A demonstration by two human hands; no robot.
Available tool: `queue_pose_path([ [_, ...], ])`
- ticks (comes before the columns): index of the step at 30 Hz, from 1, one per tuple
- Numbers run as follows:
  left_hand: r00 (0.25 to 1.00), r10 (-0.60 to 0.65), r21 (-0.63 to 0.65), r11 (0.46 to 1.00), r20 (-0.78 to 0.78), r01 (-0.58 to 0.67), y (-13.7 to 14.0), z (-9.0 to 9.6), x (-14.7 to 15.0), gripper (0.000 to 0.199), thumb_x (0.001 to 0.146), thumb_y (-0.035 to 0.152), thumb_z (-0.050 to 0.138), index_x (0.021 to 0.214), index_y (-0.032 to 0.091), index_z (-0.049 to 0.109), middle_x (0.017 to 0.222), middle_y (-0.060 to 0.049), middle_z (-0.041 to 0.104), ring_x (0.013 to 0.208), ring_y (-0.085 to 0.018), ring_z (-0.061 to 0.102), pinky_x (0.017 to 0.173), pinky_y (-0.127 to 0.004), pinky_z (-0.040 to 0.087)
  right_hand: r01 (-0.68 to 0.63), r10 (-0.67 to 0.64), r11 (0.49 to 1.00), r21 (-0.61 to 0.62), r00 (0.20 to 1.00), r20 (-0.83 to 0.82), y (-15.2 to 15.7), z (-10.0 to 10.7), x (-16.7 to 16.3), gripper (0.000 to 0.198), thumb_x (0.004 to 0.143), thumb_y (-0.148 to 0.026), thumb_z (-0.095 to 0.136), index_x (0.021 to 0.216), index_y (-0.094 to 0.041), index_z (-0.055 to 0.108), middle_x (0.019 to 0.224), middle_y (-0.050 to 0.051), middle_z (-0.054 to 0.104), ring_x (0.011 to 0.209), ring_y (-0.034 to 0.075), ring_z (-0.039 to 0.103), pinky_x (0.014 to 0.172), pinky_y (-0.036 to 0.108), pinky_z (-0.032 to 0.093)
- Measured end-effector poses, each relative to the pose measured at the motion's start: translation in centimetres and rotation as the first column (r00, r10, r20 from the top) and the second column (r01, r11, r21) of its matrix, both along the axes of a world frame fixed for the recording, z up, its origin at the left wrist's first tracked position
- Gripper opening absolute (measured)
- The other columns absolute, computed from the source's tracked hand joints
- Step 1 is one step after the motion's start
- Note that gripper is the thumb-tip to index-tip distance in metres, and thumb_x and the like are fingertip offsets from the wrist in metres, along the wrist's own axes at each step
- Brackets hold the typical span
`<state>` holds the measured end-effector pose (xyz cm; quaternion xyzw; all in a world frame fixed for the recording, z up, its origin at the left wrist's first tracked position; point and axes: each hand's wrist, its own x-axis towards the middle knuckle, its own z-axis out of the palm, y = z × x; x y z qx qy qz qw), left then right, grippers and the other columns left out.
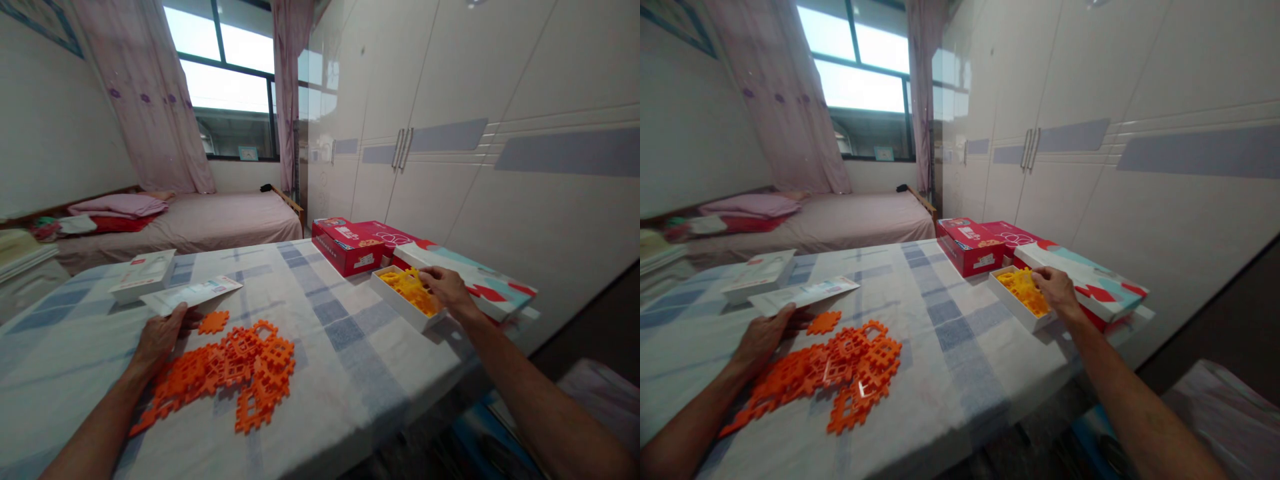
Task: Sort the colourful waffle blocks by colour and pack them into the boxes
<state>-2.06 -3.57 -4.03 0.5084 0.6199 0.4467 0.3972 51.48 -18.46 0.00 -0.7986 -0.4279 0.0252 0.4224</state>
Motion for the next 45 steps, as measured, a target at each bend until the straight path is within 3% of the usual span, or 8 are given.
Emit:
queue_pose_path([
  [2, 1.000, 0.002, -0.003, 1.000, 0.008, -0.002, -0.1, 0.0, 0.0, 0.029, 0.077, 0.039, 0.054, 0.071, 0.013, 0.067, 0.066, -0.004, 0.072, 0.068, -0.020, 0.066, 0.062, -0.024, 0.050, -0.057, 0.056, 0.997, -0.045, 0.998, -0.033, 0.0, -0.2, -0.2, 0.031, 0.075, -0.034, 0.052, 0.091, -0.016, 0.070, 0.084, 0.007, 0.073, 0.070, 0.018, 0.066, 0.063, 0.028, 0.051],
  [6, 1.000, -0.020, 0.007, 1.000, 0.019, 0.020, 0.0, -0.1, -0.2, 0.030, 0.078, 0.038, 0.053, 0.073, 0.013, 0.068, 0.069, -0.004, 0.073, 0.069, -0.019, 0.066, 0.061, -0.023, 0.049, 0.006, 0.021, 0.995, -0.097, 0.961, 0.277, -0.2, -0.8, -0.5, 0.026, 0.076, -0.034, 0.053, 0.087, -0.018, 0.071, 0.089, 0.006, 0.073, 0.079, 0.021, 0.066, 0.069, 0.031, 0.049],
  [10, 1.000, -0.018, 0.008, 1.000, -0.004, 0.018, 0.2, -0.3, -0.2, 0.030, 0.078, 0.039, 0.052, 0.072, 0.014, 0.067, 0.069, -0.004, 0.073, 0.070, -0.020, 0.066, 0.062, -0.025, 0.050, -0.018, 0.094, 0.981, -0.193, 0.915, 0.392, -0.4, -1.5, -0.1, 0.028, 0.079, -0.032, 0.049, 0.089, -0.020, 0.072, 0.092, 0.006, 0.073, 0.082, 0.022, 0.066, 0.072, 0.031, 0.048],
  [17, 0.998, -0.016, -0.005, 1.000, -0.059, 0.016, 0.4, -0.3, -0.3, 0.033, 0.078, 0.041, 0.050, 0.069, 0.014, 0.067, 0.067, -0.005, 0.072, 0.072, -0.021, 0.066, 0.064, -0.026, 0.050, -0.129, 0.152, 0.988, -0.085, 0.905, 0.397, -0.7, -1.7, -0.1, 0.030, 0.082, -0.034, 0.047, 0.092, -0.022, 0.072, 0.098, 0.004, 0.072, 0.085, 0.020, 0.065, 0.077, 0.031, 0.049],
  [20, 0.999, -0.015, 0.000, 1.000, -0.044, 0.015, 0.4, -0.3, -0.2, 0.034, 0.077, 0.043, 0.050, 0.070, 0.014, 0.067, 0.069, -0.006, 0.072, 0.072, -0.021, 0.066, 0.065, -0.026, 0.050, -0.184, 0.226, 0.973, -0.142, 0.891, 0.395, -0.6, -1.8, -0.7, 0.025, 0.080, -0.030, 0.050, 0.084, -0.022, 0.073, 0.093, 0.004, 0.071, 0.080, 0.018, 0.065, 0.074, 0.029, 0.049],
  [33, 1.000, 0.012, 0.086, 0.996, 0.018, -0.014, 0.6, -0.7, -0.4, 0.030, 0.075, 0.039, 0.053, 0.072, 0.012, 0.067, 0.074, -0.006, 0.073, 0.069, -0.020, 0.065, 0.060, -0.026, 0.051, -0.136, 0.208, 0.973, -0.187, 0.866, 0.455, -0.8, -1.2, -0.8, 0.032, 0.084, -0.029, 0.044, 0.095, -0.019, 0.072, 0.106, 0.008, 0.069, 0.096, 0.023, 0.063, 0.086, 0.035, 0.048],
  [39, 0.976, 0.078, 0.335, 0.931, 0.205, -0.145, -1.7, 1.8, 1.2, 0.042, 0.075, 0.048, 0.048, 0.077, 0.010, 0.065, 0.088, -0.014, 0.073, 0.067, -0.018, 0.064, 0.056, -0.027, 0.050, -0.201, 0.128, 0.974, 0.102, 0.867, 0.482, -2.3, 0.8, -5.3, 0.033, 0.086, -0.038, 0.043, 0.103, -0.020, 0.064, 0.108, 0.011, 0.064, 0.096, 0.027, 0.061, 0.087, 0.041, 0.048],
  [45, 0.943, -0.210, 0.328, 0.937, 0.257, 0.120, -6.4, 4.9, 5.5, 0.047, 0.081, 0.050, 0.049, 0.080, 0.007, 0.068, 0.090, -0.016, 0.072, 0.067, -0.017, 0.064, 0.060, -0.027, 0.051, -0.375, 0.350, 0.921, 0.104, 0.915, 0.203, -4.5, 0.4, -14.1, 0.036, 0.084, -0.043, 0.049, 0.115, -0.028, 0.058, 0.117, 0.008, 0.061, 0.089, 0.026, 0.064, 0.051, 0.031, 0.049],
])
